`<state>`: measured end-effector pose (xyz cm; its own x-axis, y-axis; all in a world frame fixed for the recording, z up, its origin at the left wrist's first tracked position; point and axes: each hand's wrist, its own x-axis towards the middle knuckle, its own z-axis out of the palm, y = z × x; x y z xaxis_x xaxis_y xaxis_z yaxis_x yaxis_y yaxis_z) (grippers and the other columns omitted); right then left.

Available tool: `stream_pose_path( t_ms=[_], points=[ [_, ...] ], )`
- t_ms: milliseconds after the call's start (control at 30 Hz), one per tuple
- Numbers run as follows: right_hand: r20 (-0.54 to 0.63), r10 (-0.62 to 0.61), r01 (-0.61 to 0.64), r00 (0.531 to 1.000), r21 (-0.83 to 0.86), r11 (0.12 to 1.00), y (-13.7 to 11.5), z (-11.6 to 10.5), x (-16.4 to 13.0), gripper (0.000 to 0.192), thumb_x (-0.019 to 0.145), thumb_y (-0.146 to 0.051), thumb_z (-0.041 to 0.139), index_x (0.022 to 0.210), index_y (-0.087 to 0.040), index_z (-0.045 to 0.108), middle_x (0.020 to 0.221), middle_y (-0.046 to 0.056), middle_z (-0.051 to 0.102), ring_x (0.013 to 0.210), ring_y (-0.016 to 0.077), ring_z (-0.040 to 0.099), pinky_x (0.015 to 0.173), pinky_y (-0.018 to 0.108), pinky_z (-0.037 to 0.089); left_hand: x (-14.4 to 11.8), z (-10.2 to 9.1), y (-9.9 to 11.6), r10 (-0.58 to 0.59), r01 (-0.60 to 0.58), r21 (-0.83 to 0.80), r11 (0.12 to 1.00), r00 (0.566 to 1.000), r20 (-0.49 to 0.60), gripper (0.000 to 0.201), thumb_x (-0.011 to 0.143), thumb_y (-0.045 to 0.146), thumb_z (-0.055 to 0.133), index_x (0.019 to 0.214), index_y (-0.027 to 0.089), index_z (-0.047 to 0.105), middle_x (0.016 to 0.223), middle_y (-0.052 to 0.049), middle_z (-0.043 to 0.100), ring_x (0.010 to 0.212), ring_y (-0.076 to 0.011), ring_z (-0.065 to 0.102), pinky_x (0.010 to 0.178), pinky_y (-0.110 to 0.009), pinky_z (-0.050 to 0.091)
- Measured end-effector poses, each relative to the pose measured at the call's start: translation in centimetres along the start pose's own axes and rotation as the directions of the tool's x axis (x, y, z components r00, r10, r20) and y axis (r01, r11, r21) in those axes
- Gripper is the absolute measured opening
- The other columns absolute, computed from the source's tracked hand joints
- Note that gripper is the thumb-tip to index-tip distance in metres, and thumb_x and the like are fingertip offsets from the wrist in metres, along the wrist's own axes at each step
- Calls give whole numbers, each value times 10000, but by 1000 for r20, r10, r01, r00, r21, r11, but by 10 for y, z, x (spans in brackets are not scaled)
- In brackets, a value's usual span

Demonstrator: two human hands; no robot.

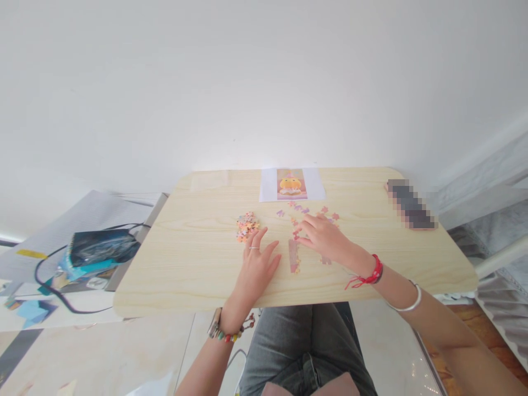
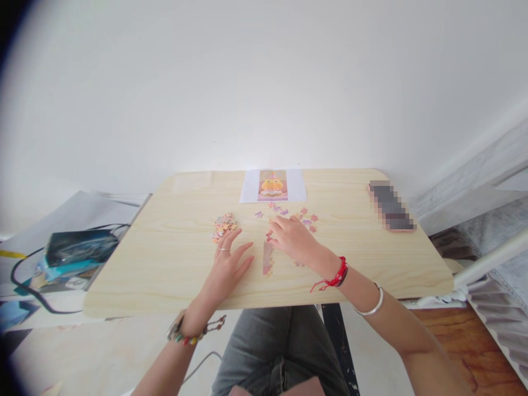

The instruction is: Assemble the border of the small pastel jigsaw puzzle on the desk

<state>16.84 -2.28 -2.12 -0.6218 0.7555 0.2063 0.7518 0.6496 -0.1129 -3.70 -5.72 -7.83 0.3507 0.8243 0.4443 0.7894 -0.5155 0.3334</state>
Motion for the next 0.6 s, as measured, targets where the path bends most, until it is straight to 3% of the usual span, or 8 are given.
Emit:
stream_pose_path(
  t_ms=[167, 367, 600],
  points=[
    [38, 21, -23, 999, 47, 999, 3, -9, -32, 92, 835, -218, 532, 868, -145, 577, 880, 94, 577, 865, 219, 529, 775, 349, 378, 0, 0, 7, 23, -23, -12, 1000, 999, 25, 218, 825, 204, 496, 1028, 182, 573, 1295, -123, 339, 1241, -305, 295, 993, -521, 357],
    [86, 101, -105, 991, 46, 993, 2, -5, -71, 89, 834, -234, 530, 846, -152, 563, 850, 70, 580, 811, 199, 543, 738, 335, 379, 0, 2, 15, 13, -12, -13, 1000, 996, 85, 218, 827, 214, 493, 1020, 168, 583, 1301, -143, 340, 1241, -324, 293, 974, -534, 367],
    [137, 168, -180, 976, 84, 980, -4, 2, -88, 71, 813, -228, 555, 825, -160, 570, 833, 51, 587, 807, 189, 560, 711, 321, 387, 0, 4, 16, 25, -24, -13, 1000, 997, 74, 212, 826, 229, 499, 1014, 181, 584, 1300, -136, 350, 1239, -312, 315, 985, -524, 359]
  ],
)
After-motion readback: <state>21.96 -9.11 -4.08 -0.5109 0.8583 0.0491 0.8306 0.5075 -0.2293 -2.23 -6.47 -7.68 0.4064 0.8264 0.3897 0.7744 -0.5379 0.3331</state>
